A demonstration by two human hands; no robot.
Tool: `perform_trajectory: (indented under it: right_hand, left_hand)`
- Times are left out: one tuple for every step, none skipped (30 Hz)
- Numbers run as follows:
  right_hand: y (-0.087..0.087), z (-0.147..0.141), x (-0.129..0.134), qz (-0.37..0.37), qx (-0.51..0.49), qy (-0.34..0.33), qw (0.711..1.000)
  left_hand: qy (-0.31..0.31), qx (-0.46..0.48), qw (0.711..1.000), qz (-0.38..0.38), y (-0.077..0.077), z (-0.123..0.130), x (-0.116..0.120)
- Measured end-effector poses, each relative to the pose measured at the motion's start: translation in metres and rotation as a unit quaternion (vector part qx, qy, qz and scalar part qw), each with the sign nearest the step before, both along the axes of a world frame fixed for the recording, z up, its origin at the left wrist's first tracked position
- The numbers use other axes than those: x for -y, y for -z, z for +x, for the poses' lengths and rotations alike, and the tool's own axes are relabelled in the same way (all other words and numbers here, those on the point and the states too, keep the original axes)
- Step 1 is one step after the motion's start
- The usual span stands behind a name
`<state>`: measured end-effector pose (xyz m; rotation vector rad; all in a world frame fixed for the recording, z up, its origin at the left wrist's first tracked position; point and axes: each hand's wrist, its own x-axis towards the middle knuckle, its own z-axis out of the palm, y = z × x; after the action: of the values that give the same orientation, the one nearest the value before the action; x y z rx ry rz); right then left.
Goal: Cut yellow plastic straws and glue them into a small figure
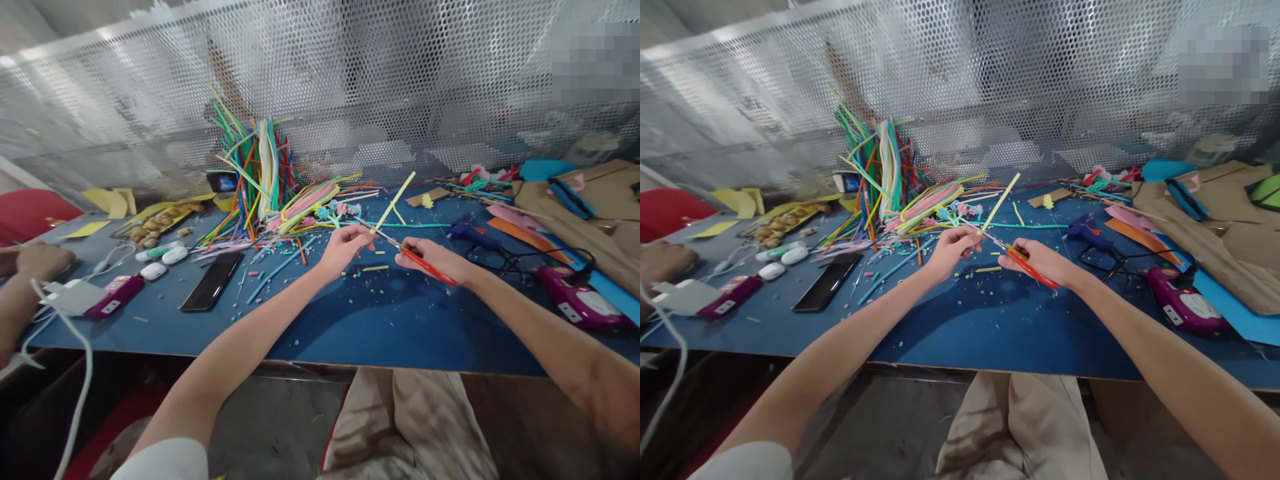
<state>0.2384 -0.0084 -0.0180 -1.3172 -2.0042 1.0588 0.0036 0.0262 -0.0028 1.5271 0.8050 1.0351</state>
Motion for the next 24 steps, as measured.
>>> perform_trajectory:
  right_hand:
    - [-0.001, -0.002, 0.001, 0.001, -0.002, -0.003, 1.0]
    - [-0.002, -0.004, 0.003, 0.003, -0.004, -0.004, 1.0]
    - [-0.003, -0.006, 0.005, 0.004, -0.008, 0.0, 1.0]
    - [-0.003, -0.009, 0.006, 0.004, -0.013, 0.008, 1.0]
    - [-0.004, -0.011, 0.008, 0.003, -0.02, 0.019, 1.0]
    - [-0.003, -0.013, 0.009, 0.0, -0.026, 0.028, 0.999]
    - [-0.002, -0.015, 0.009, -0.004, -0.03, 0.035, 0.999]
    - [-0.001, -0.016, 0.01, -0.007, -0.032, 0.04, 0.999]
    - [0.001, -0.017, 0.01, -0.011, -0.035, 0.042, 0.998]
    - [0.002, -0.018, 0.01, -0.014, -0.037, 0.041, 0.998]
    - [0.004, -0.018, 0.011, -0.015, -0.036, 0.039, 0.998]
    - [0.005, -0.018, 0.011, -0.012, -0.033, 0.04, 0.999]
    - [0.006, -0.019, 0.012, -0.005, -0.029, 0.043, 0.999]
    - [0.007, -0.019, 0.012, 0.003, -0.023, 0.046, 0.999]
    - [0.008, -0.019, 0.012, 0.013, -0.017, 0.051, 0.998]
    - [0.01, -0.02, 0.011, 0.022, -0.013, 0.058, 0.998]
    - [0.011, -0.02, 0.01, 0.029, -0.012, 0.066, 0.997]
    - [0.012, -0.02, 0.008, 0.033, -0.017, 0.075, 0.997]
    - [0.013, -0.02, 0.006, 0.038, -0.025, 0.084, 0.995]
    - [0.015, -0.02, 0.004, 0.048, -0.04, 0.097, 0.993]
    - [0.016, -0.019, 0.001, 0.061, -0.062, 0.111, 0.99]
    - [0.017, -0.019, -0.001, 0.074, -0.091, 0.124, 0.985]
    - [0.018, -0.018, -0.003, 0.085, -0.123, 0.138, 0.979]
    - [0.019, -0.018, -0.005, 0.091, -0.157, 0.149, 0.972]
  left_hand:
    - [0.005, -0.001, 1.0, 0.005, 0.0, 0.0, 0.001]
    - [0.009, -0.002, 1.0, 0.009, 0.0, 0.0, 0.001]
    - [0.011, -0.003, 1.0, 0.011, 0.0, 0.0, 0.002]
    - [0.01, -0.003, 1.0, 0.013, 0.0, 0.001, 0.002]
    - [0.009, -0.003, 1.0, 0.014, 0.0, 0.001, 0.002]
    - [0.007, -0.001, 1.0, 0.014, 0.001, 0.001, 0.002]
    - [0.004, 0.0, 1.0, 0.013, 0.001, 0.001, 0.002]
    - [0.002, 0.0, 1.0, 0.011, 0.001, 0.001, 0.002]
    - [0.0, 0.0, 1.0, 0.009, 0.0, 0.001, 0.002]
    - [-0.001, 0.0, 1.0, 0.008, 0.0, 0.001, 0.003]
    - [-0.002, 0.0, 1.0, 0.008, 0.0, 0.002, 0.003]
    - [-0.002, 0.002, 1.0, 0.009, 0.0, 0.002, 0.003]
    - [0.001, 0.005, 1.0, 0.01, 0.0, 0.002, 0.003]
    - [0.004, 0.009, 1.0, 0.011, 0.0, 0.002, 0.003]
    - [0.008, 0.014, 1.0, 0.012, 0.0, 0.002, 0.003]
    - [0.011, 0.019, 1.0, 0.012, 0.0, 0.002, 0.003]
    - [0.013, 0.024, 1.0, 0.012, 0.001, 0.002, 0.003]
    - [0.012, 0.026, 1.0, 0.011, 0.001, 0.002, 0.003]
    - [0.009, 0.026, 1.0, 0.012, 0.001, 0.003, 0.002]
    - [0.005, 0.022, 1.0, 0.012, 0.002, 0.003, 0.002]
    - [0.001, 0.012, 1.0, 0.012, 0.002, 0.003, 0.002]
    - [-0.003, -0.003, 1.0, 0.011, 0.003, 0.004, 0.002]
    - [-0.006, -0.021, 1.0, 0.011, 0.004, 0.005, 0.002]
    - [-0.008, -0.039, 0.999, 0.01, 0.005, 0.005, 0.002]
